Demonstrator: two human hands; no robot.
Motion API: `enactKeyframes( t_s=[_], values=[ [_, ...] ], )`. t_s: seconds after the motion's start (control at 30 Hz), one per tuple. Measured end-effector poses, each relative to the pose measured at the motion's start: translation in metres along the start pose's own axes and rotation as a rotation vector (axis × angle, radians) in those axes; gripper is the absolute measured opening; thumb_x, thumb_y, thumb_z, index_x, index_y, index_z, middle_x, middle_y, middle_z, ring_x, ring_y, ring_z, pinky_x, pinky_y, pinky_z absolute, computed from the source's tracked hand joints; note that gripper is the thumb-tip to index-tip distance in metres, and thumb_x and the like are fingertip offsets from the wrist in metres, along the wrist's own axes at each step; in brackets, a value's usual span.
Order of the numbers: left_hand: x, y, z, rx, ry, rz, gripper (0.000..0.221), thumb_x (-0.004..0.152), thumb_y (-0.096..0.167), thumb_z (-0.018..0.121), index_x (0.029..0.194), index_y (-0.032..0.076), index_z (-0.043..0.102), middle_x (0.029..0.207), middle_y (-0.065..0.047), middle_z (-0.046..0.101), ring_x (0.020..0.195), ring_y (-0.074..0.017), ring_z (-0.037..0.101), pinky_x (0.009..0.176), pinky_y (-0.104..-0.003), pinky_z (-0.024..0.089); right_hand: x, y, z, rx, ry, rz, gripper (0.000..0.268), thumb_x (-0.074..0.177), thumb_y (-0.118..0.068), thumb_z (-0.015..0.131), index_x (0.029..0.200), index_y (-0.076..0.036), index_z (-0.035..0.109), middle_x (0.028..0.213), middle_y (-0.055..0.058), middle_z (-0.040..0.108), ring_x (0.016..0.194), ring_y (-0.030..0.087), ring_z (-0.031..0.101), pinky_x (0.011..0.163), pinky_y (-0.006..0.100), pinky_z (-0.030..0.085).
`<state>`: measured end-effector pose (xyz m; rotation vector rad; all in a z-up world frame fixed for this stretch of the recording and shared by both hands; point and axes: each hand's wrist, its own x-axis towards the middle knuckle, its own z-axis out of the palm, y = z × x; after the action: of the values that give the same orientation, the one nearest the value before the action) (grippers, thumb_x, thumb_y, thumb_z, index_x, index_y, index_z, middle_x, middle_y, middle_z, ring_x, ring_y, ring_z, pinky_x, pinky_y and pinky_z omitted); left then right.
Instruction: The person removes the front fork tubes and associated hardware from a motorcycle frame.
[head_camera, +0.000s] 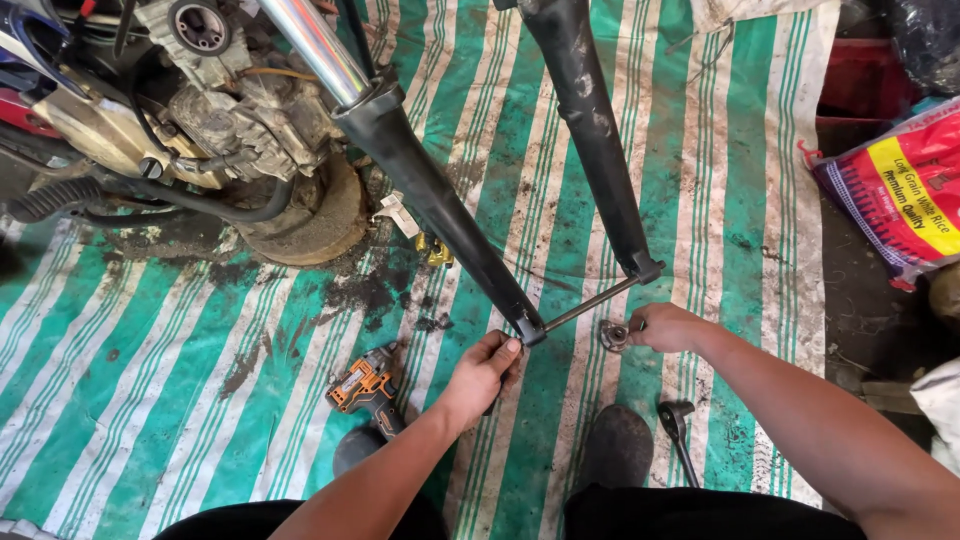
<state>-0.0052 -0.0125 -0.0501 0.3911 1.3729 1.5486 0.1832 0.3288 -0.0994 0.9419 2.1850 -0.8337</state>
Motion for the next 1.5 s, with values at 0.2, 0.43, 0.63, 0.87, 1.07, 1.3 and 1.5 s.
enactKeyframes(
  t_s=[0.2,0.43,0.63,0.87,1.07,1.3,1.5],
  values=[
    [0.010,-0.008,-0.011,0.039,-0.007,0.000,0.038,0.121,0.021,0.054,0.094,-0.002,0.068,0.067,-0.013,0.058,0.046,-0.0226,0.055,0.043,-0.033,0.045,0.007,0.001,0.000,-0.049,0.010,-0.005,0.043,0.093,-0.048,0.079,0.124,-0.020,0.086,0.108,0.009,0.089,0.104,0.026,0.087,0.096,0.042,0.068],
    [-0.012,0.031,0.009,-0.148,0.012,-0.283,0.042,0.122,0.033,0.044,0.095,0.005,0.058,0.068,-0.007,0.050,0.050,-0.0202,0.051,0.044,-0.035,0.043,0.011,0.014,0.008,-0.072,0.024,0.007,0.044,0.090,-0.054,0.079,0.123,-0.025,0.086,0.113,0.008,0.088,0.119,0.030,0.082,0.103,0.044,0.066],
    [0.005,-0.003,-0.017,0.001,-0.035,-0.036,0.027,0.116,0.020,0.063,0.099,-0.001,0.064,0.077,-0.013,0.057,0.053,-0.0226,0.059,0.045,-0.032,0.050,-0.007,-0.013,-0.003,-0.100,0.017,-0.022,0.046,0.094,-0.053,0.075,0.125,-0.021,0.085,0.125,0.015,0.086,0.132,0.038,0.075,0.113,0.050,0.061],
    [-0.003,0.010,-0.028,0.105,-0.075,0.033,0.020,0.113,0.013,0.066,0.100,-0.002,0.068,0.073,-0.011,0.061,0.049,-0.0169,0.054,0.044,-0.028,0.044,0.000,-0.020,-0.007,-0.119,0.040,-0.062,0.044,0.095,-0.046,0.074,0.128,-0.019,0.083,0.130,0.017,0.083,0.132,0.039,0.074,0.111,0.051,0.062],
    [-0.017,0.045,-0.019,0.014,-0.068,-0.318,0.034,0.117,0.028,0.055,0.099,0.001,0.066,0.077,-0.011,0.062,0.063,-0.0210,0.054,0.062,-0.038,0.045,0.018,-0.016,-0.011,-0.136,0.079,-0.086,0.036,0.096,-0.035,0.072,0.125,-0.015,0.081,0.123,0.009,0.081,0.107,0.032,0.078,0.095,0.044,0.061],
    [-0.020,0.046,-0.024,-0.191,-0.052,-0.444,0.036,0.117,0.027,0.054,0.094,-0.001,0.061,0.079,-0.013,0.056,0.064,-0.0249,0.051,0.060,-0.042,0.045,0.025,-0.018,0.001,-0.123,0.067,-0.112,0.031,0.097,-0.038,0.071,0.112,-0.015,0.084,0.112,0.010,0.082,0.095,0.036,0.074,0.088,0.045,0.060],
    [-0.024,0.043,-0.024,-0.156,-0.008,-0.398,0.034,0.115,0.024,0.057,0.098,-0.005,0.065,0.076,-0.015,0.057,0.062,-0.0255,0.052,0.058,-0.040,0.045,0.031,-0.011,0.001,-0.210,0.035,-0.100,0.040,0.097,-0.039,0.069,0.116,-0.006,0.082,0.113,0.014,0.081,0.095,0.037,0.076,0.088,0.046,0.062]
  ],
)
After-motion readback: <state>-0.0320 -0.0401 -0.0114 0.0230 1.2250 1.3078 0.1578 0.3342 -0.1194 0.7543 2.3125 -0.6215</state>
